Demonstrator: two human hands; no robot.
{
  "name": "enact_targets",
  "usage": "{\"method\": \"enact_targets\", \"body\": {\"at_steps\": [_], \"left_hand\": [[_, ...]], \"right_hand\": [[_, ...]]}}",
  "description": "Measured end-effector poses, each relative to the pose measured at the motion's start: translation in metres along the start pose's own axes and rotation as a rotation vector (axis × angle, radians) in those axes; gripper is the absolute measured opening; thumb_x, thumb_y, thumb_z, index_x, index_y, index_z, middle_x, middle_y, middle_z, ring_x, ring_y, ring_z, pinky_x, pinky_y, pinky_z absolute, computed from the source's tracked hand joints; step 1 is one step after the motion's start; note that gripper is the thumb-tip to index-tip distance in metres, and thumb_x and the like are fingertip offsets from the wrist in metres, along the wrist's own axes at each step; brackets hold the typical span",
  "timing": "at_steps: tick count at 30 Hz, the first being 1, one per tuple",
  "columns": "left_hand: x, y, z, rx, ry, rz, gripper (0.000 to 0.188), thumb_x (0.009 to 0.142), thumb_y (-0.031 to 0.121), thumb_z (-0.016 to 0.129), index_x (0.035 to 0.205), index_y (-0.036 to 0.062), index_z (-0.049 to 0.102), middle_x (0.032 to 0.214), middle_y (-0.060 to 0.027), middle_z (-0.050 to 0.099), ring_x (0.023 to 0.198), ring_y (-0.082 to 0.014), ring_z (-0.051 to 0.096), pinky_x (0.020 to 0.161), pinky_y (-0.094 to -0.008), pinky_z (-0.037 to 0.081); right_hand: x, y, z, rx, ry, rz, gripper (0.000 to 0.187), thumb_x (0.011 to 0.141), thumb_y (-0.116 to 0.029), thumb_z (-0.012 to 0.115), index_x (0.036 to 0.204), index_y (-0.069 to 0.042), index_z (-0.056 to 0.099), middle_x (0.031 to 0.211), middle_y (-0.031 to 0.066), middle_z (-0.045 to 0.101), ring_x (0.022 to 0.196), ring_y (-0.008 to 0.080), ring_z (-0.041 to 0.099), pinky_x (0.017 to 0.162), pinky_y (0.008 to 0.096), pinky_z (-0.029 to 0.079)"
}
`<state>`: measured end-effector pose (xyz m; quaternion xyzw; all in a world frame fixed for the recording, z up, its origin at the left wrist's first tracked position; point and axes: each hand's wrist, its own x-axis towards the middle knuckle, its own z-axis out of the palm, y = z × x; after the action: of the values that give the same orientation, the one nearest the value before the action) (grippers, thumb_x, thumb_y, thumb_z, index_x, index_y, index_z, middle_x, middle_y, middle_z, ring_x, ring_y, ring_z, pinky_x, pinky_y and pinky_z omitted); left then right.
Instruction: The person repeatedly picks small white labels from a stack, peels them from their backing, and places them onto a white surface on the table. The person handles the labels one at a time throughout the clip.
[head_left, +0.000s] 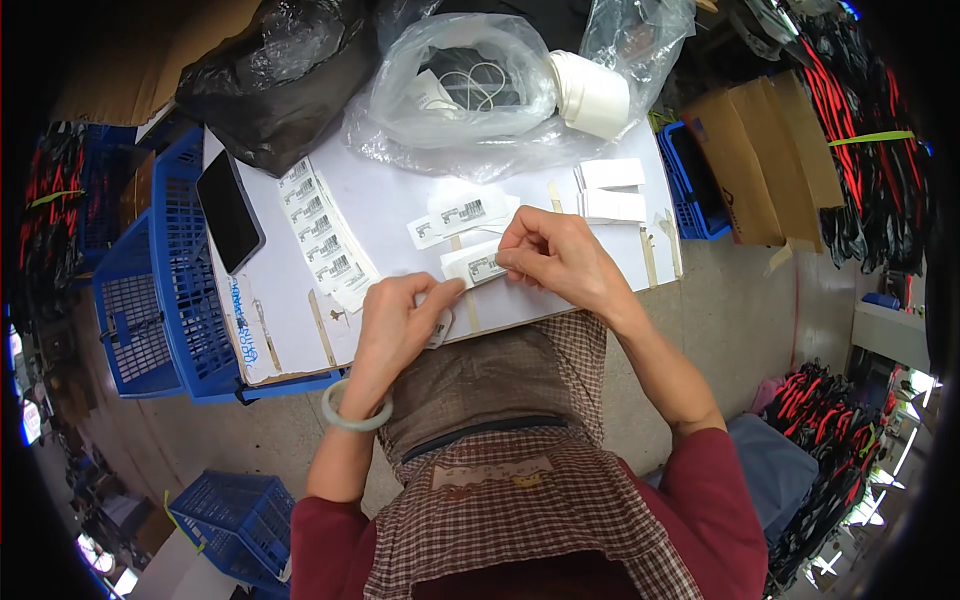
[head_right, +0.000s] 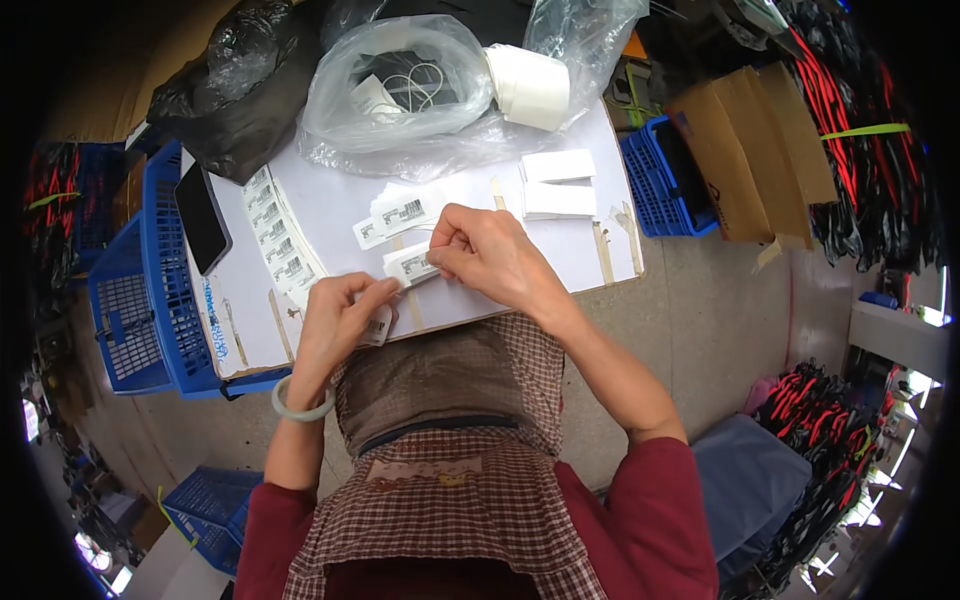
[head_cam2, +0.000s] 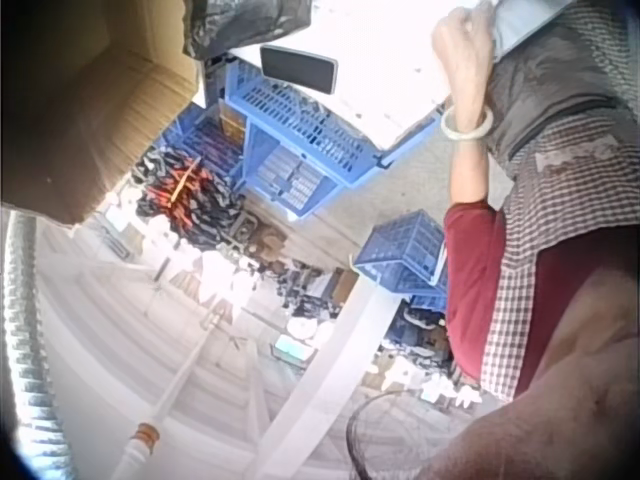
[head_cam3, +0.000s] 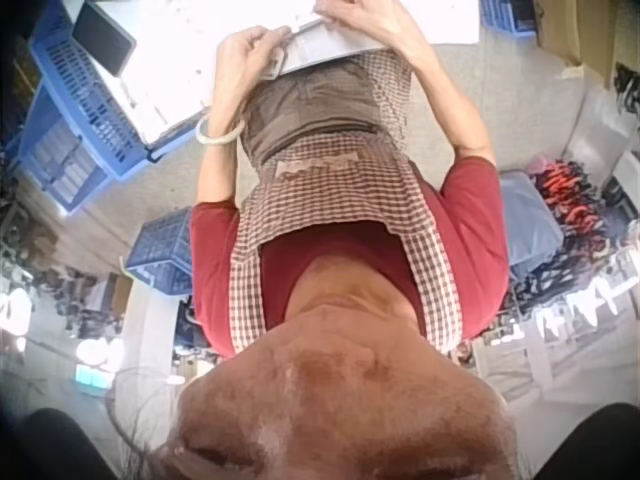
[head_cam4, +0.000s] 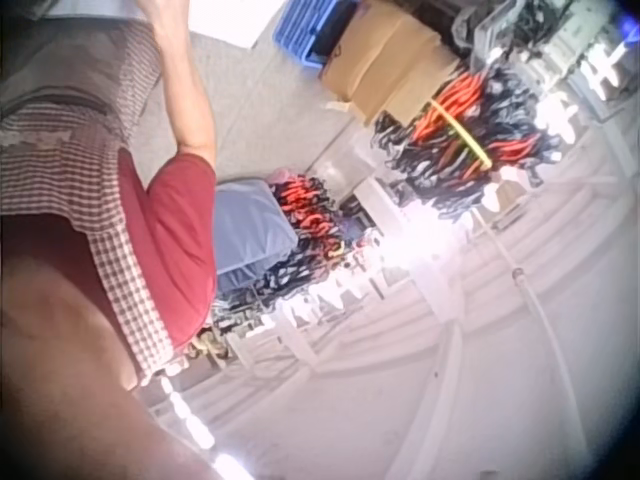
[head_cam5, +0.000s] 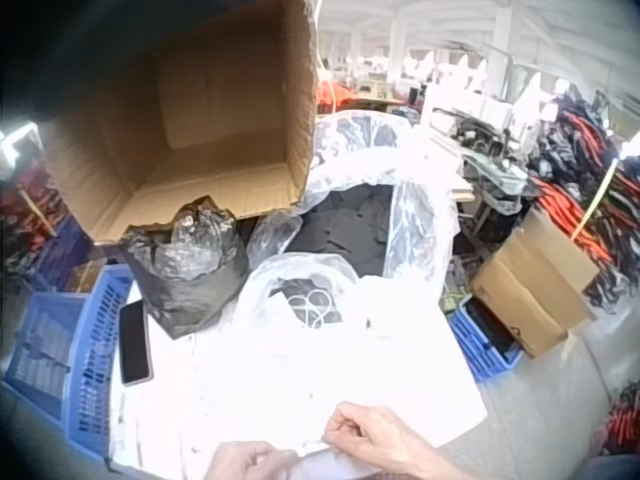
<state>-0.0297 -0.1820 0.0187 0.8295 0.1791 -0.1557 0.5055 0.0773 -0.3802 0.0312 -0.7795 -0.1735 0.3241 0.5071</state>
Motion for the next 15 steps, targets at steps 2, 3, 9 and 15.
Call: {"method": "enact_targets", "body": {"at_steps": [2,3,9,15], "left_hand": [[0.01,-0.001,0.008,0.049,0.032,-0.016,0.035,0.089,0.025,0.068,0.071,-0.0048,0.07,0.056,-0.005,0.062,0.054,-0.0062,0.052,0.049,-0.0251,0.038],[0.013,-0.004,0.01,0.058,0.049,-0.008,0.037,0.087,0.028,0.069,0.069,-0.0037,0.07,0.054,-0.0073,0.06,0.05,-0.0107,0.052,0.048,-0.028,0.039],[0.015,-0.005,0.015,0.063,0.099,0.008,0.039,0.085,0.032,0.069,0.065,-0.001,0.069,0.046,-0.0113,0.056,0.041,-0.0203,0.054,0.048,-0.0336,0.043],[0.017,-0.009,0.014,0.014,0.064,-0.009,0.039,0.086,0.032,0.067,0.065,-0.0003,0.07,0.048,-0.0117,0.057,0.042,-0.0212,0.056,0.048,-0.034,0.044]], "right_hand": [[0.005,0.005,0.001,-0.035,-0.025,-0.004,0.012,0.087,-0.01,0.067,0.082,0.0,0.063,0.063,0.0029,0.063,0.056,0.0079,0.056,0.053,0.0234,0.043],[0.006,0.006,0.002,-0.053,-0.039,-0.007,0.011,0.088,-0.01,0.066,0.083,0.0,0.063,0.064,0.0008,0.062,0.057,0.0056,0.053,0.052,0.0211,0.041],[0.006,0.011,0.006,-0.091,0.022,-0.046,0.012,0.085,-0.008,0.067,0.08,0.002,0.063,0.062,0.003,0.062,0.059,0.0081,0.059,0.054,0.024,0.044],[0.008,0.016,0.01,-0.144,0.061,-0.091,0.012,0.085,-0.008,0.067,0.08,0.003,0.063,0.058,0.005,0.062,0.056,0.0094,0.059,0.052,0.0255,0.044]]}}
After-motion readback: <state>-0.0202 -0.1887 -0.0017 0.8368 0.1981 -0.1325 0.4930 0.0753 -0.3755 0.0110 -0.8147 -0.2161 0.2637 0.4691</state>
